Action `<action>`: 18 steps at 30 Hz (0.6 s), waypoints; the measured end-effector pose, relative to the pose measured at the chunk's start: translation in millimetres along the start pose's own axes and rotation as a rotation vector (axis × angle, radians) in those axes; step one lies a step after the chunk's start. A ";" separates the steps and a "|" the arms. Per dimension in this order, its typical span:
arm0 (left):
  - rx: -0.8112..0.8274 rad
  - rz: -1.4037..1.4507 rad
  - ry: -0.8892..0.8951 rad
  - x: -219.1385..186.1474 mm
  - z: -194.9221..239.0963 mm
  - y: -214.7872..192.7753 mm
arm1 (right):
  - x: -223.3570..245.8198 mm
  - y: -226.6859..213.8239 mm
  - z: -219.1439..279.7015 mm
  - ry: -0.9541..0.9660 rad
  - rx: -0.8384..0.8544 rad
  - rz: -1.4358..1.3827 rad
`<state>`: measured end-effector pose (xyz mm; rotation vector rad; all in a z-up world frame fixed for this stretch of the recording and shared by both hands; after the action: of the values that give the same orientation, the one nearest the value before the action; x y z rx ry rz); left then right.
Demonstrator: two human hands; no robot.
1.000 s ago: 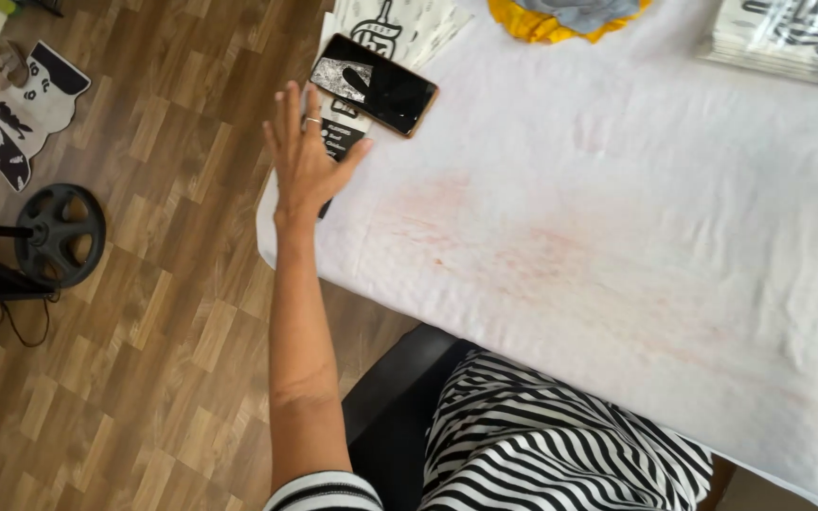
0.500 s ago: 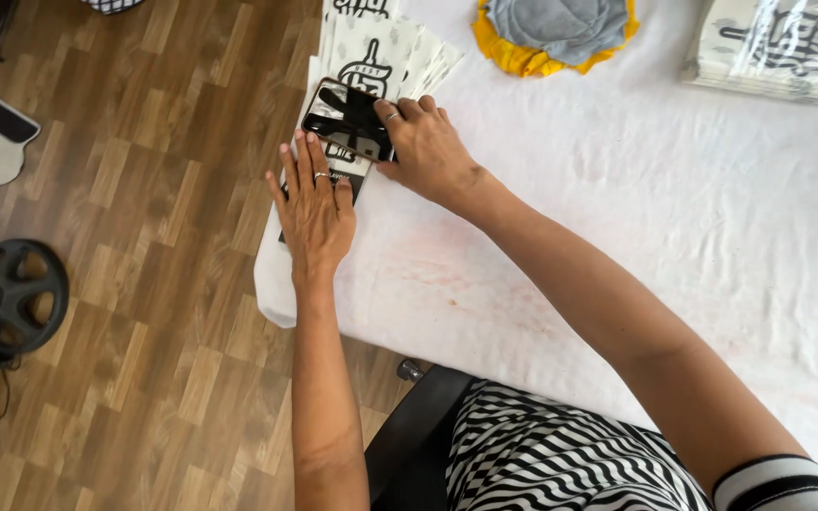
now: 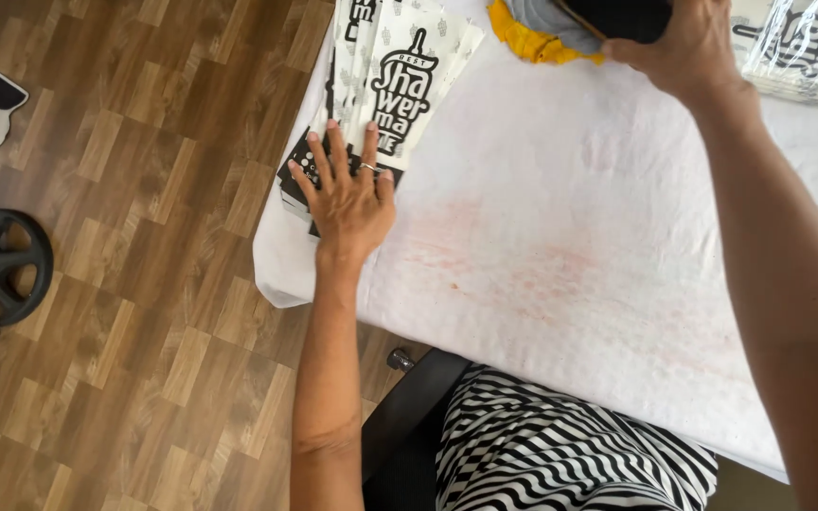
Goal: Folding and stacking printed food packaging labels at a workstation.
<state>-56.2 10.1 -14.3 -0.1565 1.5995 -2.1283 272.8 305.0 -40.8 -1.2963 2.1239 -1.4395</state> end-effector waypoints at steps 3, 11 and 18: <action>0.058 -0.098 -0.026 -19.1 3.9 13.6 | -10.8 -8.2 18.8 0.059 0.172 -0.074; 0.045 -0.054 0.152 -62.2 30.5 45.1 | 86.8 -56.5 79.6 -0.039 0.133 -0.164; -0.148 0.081 0.378 -152.5 98.2 99.6 | 203.2 -69.1 175.5 -0.084 0.176 -0.371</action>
<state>143.7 -31.2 -48.0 0.2762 1.9383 -2.0646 306.2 31.0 -14.6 -1.7089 1.7208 -1.6339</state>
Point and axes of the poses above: each hand's wrist, its own z-axis away from the middle knuckle, its own y-axis out of the palm, x = y × z, the point moved 1 cm from there along -z, towards the middle knuckle, and after that the axes turned 6 degrees about x, right-handed, at the moved point
